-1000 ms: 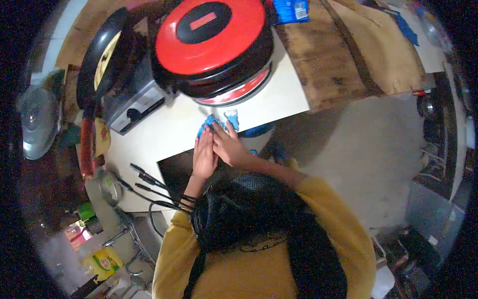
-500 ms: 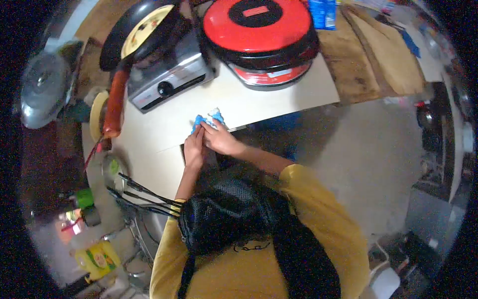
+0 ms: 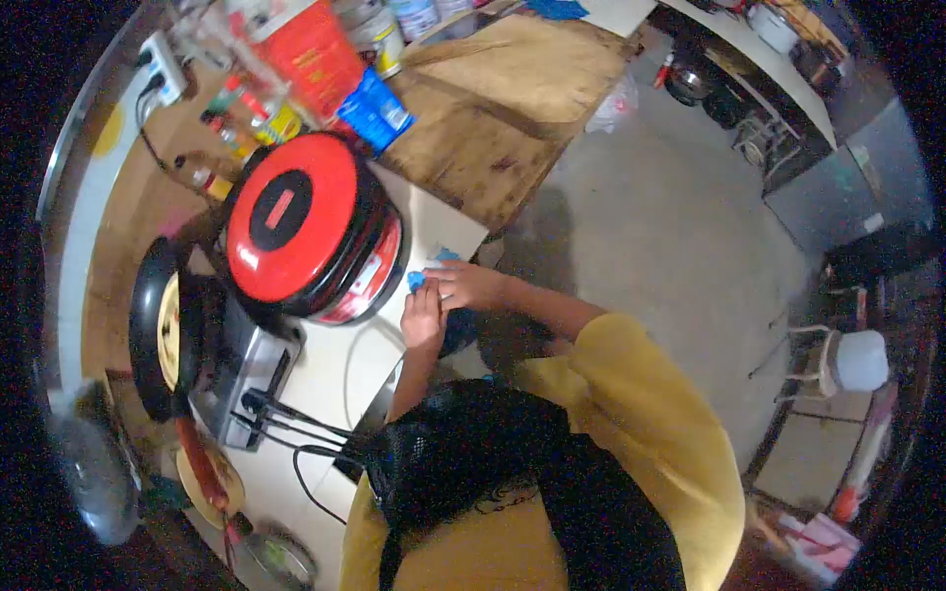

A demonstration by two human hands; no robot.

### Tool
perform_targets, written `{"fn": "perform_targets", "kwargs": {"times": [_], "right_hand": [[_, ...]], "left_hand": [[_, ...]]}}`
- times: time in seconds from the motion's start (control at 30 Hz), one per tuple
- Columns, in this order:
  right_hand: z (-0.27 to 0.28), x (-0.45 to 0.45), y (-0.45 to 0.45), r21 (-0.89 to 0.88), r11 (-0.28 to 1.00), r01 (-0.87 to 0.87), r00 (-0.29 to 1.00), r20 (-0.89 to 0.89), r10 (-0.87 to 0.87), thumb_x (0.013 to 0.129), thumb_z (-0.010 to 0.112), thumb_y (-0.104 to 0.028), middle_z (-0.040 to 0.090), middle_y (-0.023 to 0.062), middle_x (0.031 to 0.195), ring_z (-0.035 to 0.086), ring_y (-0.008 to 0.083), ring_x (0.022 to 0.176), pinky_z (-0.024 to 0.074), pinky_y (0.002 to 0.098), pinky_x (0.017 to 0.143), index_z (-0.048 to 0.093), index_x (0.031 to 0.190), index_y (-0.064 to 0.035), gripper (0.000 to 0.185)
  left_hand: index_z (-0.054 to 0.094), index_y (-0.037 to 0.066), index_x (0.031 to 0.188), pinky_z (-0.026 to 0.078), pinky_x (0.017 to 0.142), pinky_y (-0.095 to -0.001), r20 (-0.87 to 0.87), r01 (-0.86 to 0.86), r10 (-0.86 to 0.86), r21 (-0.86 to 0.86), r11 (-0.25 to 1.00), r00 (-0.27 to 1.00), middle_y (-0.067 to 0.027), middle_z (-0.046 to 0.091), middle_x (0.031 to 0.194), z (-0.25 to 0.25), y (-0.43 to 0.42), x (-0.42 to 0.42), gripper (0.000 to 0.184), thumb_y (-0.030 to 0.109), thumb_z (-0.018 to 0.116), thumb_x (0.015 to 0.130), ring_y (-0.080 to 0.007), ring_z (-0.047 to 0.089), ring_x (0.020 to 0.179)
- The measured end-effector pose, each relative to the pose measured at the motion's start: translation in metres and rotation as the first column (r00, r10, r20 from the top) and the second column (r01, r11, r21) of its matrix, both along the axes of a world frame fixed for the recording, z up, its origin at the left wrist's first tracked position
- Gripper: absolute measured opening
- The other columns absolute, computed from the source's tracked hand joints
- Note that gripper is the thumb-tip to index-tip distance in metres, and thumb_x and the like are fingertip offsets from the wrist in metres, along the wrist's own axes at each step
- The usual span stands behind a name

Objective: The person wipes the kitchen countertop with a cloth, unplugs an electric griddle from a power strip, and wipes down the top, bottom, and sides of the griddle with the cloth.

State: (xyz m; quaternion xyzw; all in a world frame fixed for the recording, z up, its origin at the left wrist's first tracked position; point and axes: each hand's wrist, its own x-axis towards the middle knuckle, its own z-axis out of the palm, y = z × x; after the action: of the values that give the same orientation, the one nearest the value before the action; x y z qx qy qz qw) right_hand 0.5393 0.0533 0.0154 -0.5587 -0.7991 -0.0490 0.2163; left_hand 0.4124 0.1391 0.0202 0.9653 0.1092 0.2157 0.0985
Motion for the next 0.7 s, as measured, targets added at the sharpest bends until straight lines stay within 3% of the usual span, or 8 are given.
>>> {"fn": "perform_targets", "kwargs": {"times": [0.07,0.13,0.23,0.3,0.43,0.5,0.53,0.7], "right_hand": [[-0.002,0.024,-0.012,-0.029,1.0,0.001,1.0,-0.014,-0.002,0.062,0.047,-0.014,0.042,0.0069,0.107,0.029,0.027,0.11,0.0255,0.0455,0.086,0.05,0.089,-0.0135,0.027],[-0.005,0.05,-0.015,0.002,0.999,-0.033,0.998,-0.056,0.033,0.064,0.046,-0.014,0.042,0.005,0.107,0.028,0.0261,0.11,0.0249,0.0449,0.087,0.05,0.092,-0.0159,0.029],[-0.003,0.087,-0.021,-0.084,0.996,-0.024,0.997,-0.073,0.018,0.065,0.045,-0.015,0.043,0.0025,0.106,0.028,0.025,0.11,0.0245,0.0436,0.087,0.05,0.094,-0.0173,0.03],[-0.001,0.114,-0.028,-0.085,0.994,-0.068,0.996,-0.068,0.062,0.066,0.046,-0.016,0.043,0.0002,0.107,0.027,0.024,0.111,0.0237,0.042,0.088,0.049,0.097,-0.0189,0.032],[0.001,0.142,-0.028,-0.148,0.979,-0.141,0.988,-0.089,0.128,0.066,0.045,-0.015,0.042,0.0014,0.108,0.025,0.0239,0.112,0.0215,0.0404,0.09,0.049,0.096,-0.0157,0.03],[0.005,0.149,-0.024,-0.178,0.971,-0.162,0.986,-0.006,0.164,0.066,0.045,-0.017,0.047,0.0045,0.099,0.031,0.0264,0.108,0.025,0.0409,0.087,0.05,0.084,-0.0124,0.019],[0.001,0.151,-0.024,-0.147,0.968,-0.205,0.976,-0.101,0.191,0.066,0.046,-0.014,0.046,0.0065,0.099,0.031,0.0269,0.107,0.0263,0.0412,0.085,0.049,0.082,-0.0102,0.016],[0.008,0.137,-0.02,-0.202,0.907,-0.37,0.91,-0.277,0.31,0.066,0.046,-0.012,0.044,0.0071,0.102,0.029,0.0281,0.108,0.0251,0.0407,0.086,0.048,0.083,-0.0075,0.018]], "left_hand": [[0.044,0.002,0.098,0.04,0.065,-0.0322,-0.092,0.016,-0.021,-0.061,0.998,0.996,-0.0122,0.047,0.096,0.002,-0.008,0.024,0.041,0.007,0.054,0.058,-0.0274,0.046,0.075],[0.043,0.001,0.098,0.04,0.062,-0.0338,0.082,0.113,-0.104,-0.115,0.987,0.991,-0.0133,0.049,0.092,0.002,-0.008,0.049,0.045,0.005,0.056,0.055,-0.0287,0.046,0.073],[0.043,0.0,0.098,0.039,0.061,-0.0345,0.13,0.162,-0.139,-0.185,0.969,0.982,-0.0144,0.05,0.089,0.008,-0.016,0.086,0.047,0.003,0.057,0.054,-0.0297,0.046,0.071],[0.045,-0.002,0.097,0.04,0.065,-0.031,0.099,0.094,-0.082,-0.12,0.988,0.992,-0.014,0.051,0.088,0.014,-0.025,0.11,0.044,0.006,0.056,0.055,-0.0267,0.048,0.074],[0.043,-0.002,0.1,0.04,0.066,-0.0328,-0.031,-0.008,0.002,-0.192,0.981,1.0,-0.0144,0.05,0.088,0.022,-0.037,0.126,0.047,0.008,0.058,0.056,-0.027,0.047,0.076],[0.041,-0.001,0.102,0.04,0.066,-0.0335,-0.147,-0.089,0.054,-0.249,0.964,0.988,-0.0141,0.05,0.088,0.026,-0.042,0.133,0.048,0.01,0.058,0.058,-0.027,0.047,0.077],[0.04,-0.001,0.102,0.04,0.067,-0.0334,-0.207,-0.147,0.088,-0.289,0.946,0.974,-0.0142,0.049,0.087,0.031,-0.046,0.134,0.047,0.008,0.056,0.058,-0.027,0.046,0.078],[0.041,0.003,0.1,0.04,0.063,-0.0339,-0.104,-0.259,0.237,-0.334,0.906,0.966,-0.0124,0.049,0.088,0.038,-0.058,0.117,0.043,0.004,0.055,0.06,-0.0277,0.046,0.074]]}}
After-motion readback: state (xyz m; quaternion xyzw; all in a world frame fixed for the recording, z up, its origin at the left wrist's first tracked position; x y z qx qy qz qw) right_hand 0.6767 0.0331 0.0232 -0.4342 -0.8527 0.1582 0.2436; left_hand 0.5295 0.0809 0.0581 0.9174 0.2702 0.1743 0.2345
